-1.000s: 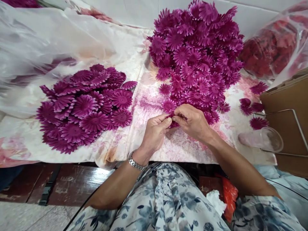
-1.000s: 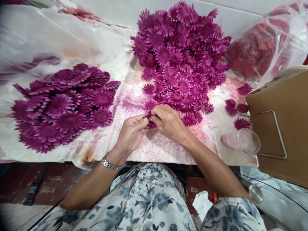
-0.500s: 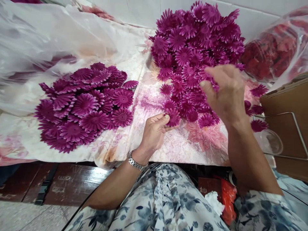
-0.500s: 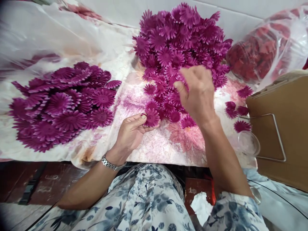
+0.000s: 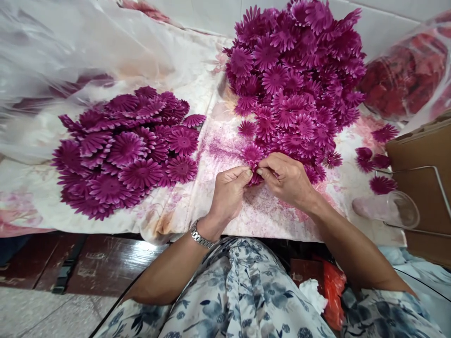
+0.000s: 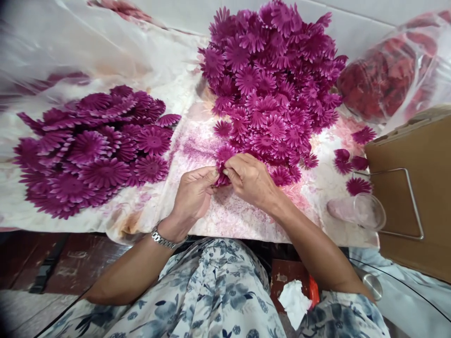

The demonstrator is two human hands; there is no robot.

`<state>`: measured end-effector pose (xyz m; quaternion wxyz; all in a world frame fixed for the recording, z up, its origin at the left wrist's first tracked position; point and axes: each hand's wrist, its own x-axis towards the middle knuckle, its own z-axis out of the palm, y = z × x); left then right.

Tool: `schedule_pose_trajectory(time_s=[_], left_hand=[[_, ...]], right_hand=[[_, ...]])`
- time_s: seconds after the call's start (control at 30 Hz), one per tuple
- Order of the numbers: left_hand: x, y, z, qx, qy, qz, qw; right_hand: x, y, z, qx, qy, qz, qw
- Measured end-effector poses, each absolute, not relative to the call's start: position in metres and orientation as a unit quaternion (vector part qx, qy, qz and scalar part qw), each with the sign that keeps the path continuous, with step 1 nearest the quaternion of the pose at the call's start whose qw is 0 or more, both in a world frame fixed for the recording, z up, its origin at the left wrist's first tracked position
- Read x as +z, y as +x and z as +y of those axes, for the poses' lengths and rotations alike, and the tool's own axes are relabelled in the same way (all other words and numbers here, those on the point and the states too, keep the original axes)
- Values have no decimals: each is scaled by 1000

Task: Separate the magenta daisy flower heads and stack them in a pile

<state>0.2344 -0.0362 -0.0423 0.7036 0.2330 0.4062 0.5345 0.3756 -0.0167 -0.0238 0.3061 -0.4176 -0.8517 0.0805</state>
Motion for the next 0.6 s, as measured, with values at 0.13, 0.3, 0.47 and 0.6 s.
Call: schedule_pose_trajectory(time_s=[0.13, 0.3, 0.47, 0.6], left_hand=[[-42, 234, -34, 555, 208, 412, 692], [-42, 234, -35, 571, 254, 429, 652], [-43, 231, -32, 583, 255, 454, 623], [-43, 227, -30, 599, 198, 440, 639]], right_hand=[[-15, 372, -16, 109, -437, -839, 305], [-13, 370, -14, 78, -422, -861, 274], [-13, 365, -25, 13, -421, -876, 236], [4, 375, -23, -40, -430, -858, 279]])
